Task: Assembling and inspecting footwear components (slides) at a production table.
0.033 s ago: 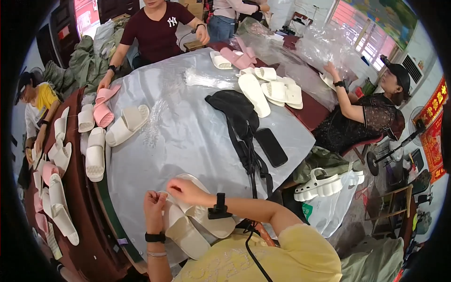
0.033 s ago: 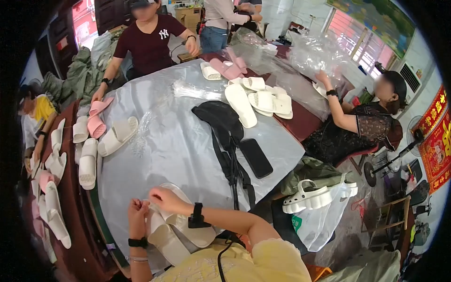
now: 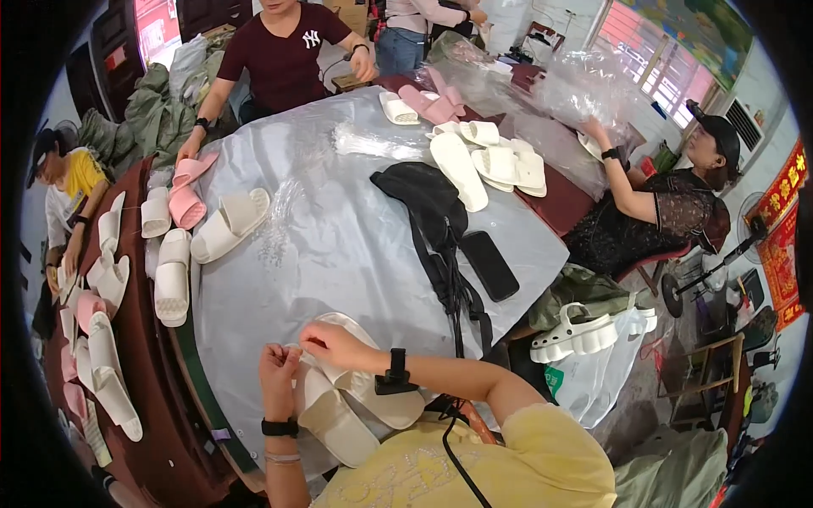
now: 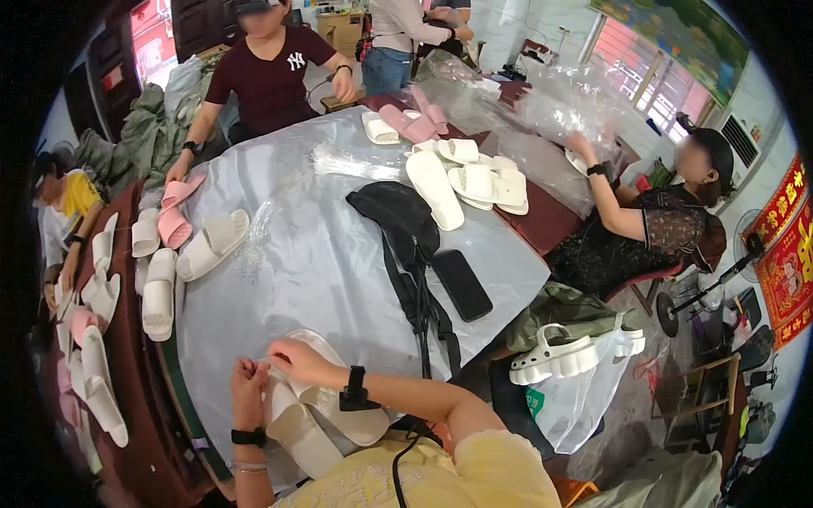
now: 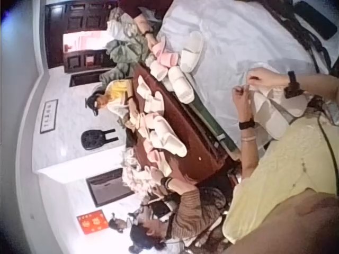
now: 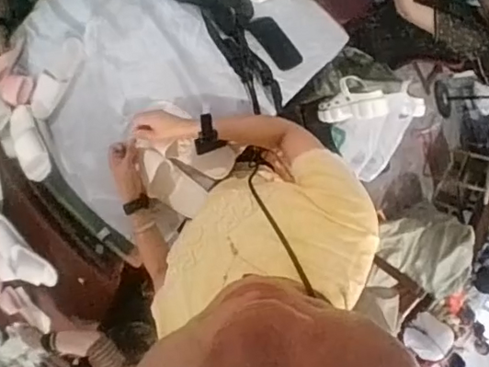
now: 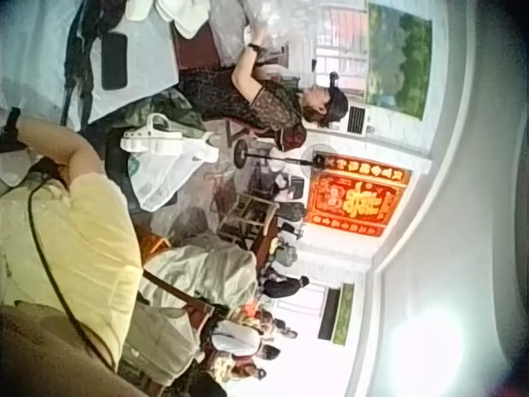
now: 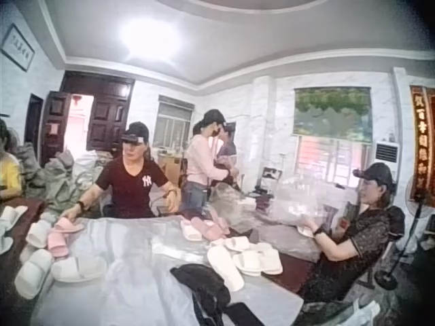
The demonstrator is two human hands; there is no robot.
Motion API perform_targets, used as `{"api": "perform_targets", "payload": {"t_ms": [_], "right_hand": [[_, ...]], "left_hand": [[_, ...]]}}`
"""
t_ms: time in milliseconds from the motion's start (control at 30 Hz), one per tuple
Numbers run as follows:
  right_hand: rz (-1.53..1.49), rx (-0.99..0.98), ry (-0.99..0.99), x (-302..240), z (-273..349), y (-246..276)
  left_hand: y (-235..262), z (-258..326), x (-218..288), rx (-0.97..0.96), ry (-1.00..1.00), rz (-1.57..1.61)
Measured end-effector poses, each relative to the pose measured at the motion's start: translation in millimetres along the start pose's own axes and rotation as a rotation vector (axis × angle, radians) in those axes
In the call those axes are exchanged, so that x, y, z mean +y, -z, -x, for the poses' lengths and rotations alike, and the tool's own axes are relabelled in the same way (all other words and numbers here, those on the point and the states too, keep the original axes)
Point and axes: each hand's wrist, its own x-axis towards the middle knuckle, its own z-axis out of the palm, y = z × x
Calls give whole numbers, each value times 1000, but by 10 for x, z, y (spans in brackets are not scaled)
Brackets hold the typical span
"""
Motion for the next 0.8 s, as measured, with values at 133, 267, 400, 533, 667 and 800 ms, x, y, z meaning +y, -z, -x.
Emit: {"api": "perform_targets", "payload": {"t_ms": [133,267,400,533,667,800], "right_hand": [[-70,38,-103,-49,-10,33],[54,-67,-31,-42,-6,28],[-97,37,-40,-5,-10,-17],[-29,-2,-111,-46,-9,50],[-101,57,-150,-44,-11,10],[-40,51,-72,32,-14,-18]], "left_hand": [[10,-8,11,-20,18,4],[27,-17,-36,-26,-10,-23],[35,-21,-23,-23,-6,-5],[-4,-15,1,-41,-10,-23],[49,-38,-56,-34,-12,-9],[41,-27,-60,-34,-14,2]]}}
